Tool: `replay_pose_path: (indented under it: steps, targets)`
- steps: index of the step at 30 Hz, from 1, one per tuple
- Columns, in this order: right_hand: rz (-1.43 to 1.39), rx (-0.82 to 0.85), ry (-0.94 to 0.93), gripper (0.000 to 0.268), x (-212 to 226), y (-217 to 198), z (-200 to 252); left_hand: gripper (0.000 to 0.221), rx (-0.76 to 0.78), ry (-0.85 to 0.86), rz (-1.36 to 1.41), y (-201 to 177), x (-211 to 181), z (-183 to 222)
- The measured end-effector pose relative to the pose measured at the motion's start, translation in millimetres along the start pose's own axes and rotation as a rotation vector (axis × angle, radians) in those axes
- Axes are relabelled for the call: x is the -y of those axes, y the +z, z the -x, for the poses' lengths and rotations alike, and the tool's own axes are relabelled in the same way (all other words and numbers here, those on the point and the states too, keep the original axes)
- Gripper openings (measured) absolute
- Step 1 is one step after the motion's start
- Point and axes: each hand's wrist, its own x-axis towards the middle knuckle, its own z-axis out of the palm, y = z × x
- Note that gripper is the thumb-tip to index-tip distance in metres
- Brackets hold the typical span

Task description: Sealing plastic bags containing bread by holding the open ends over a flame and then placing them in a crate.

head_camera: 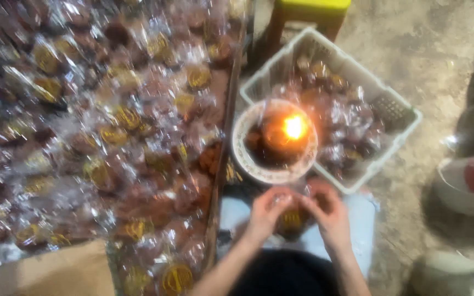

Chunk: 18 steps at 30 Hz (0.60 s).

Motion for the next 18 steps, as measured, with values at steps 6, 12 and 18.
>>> replay_pose_path:
  steps: [6, 12, 18]
  targets:
    - [-0.165, -0.211, -0.109, 0.029, -12.1, 18.6, 8.4, 0.021, -0.309, 0.128, -0.17, 17.7, -22.9, -3.2]
    - [0.105, 0.105, 0.074, 0.04, 18.8, 31.2, 14.7, 0.039, -0.302, 0.446, -0.434, 28.6, -33.6, -25.2]
    - [0.069, 0.149, -0.068, 0.02, 25.4, 36.7, -12.0, 0.046, -0.21, 0.137, 0.054, 18.0, -47.9, -24.6]
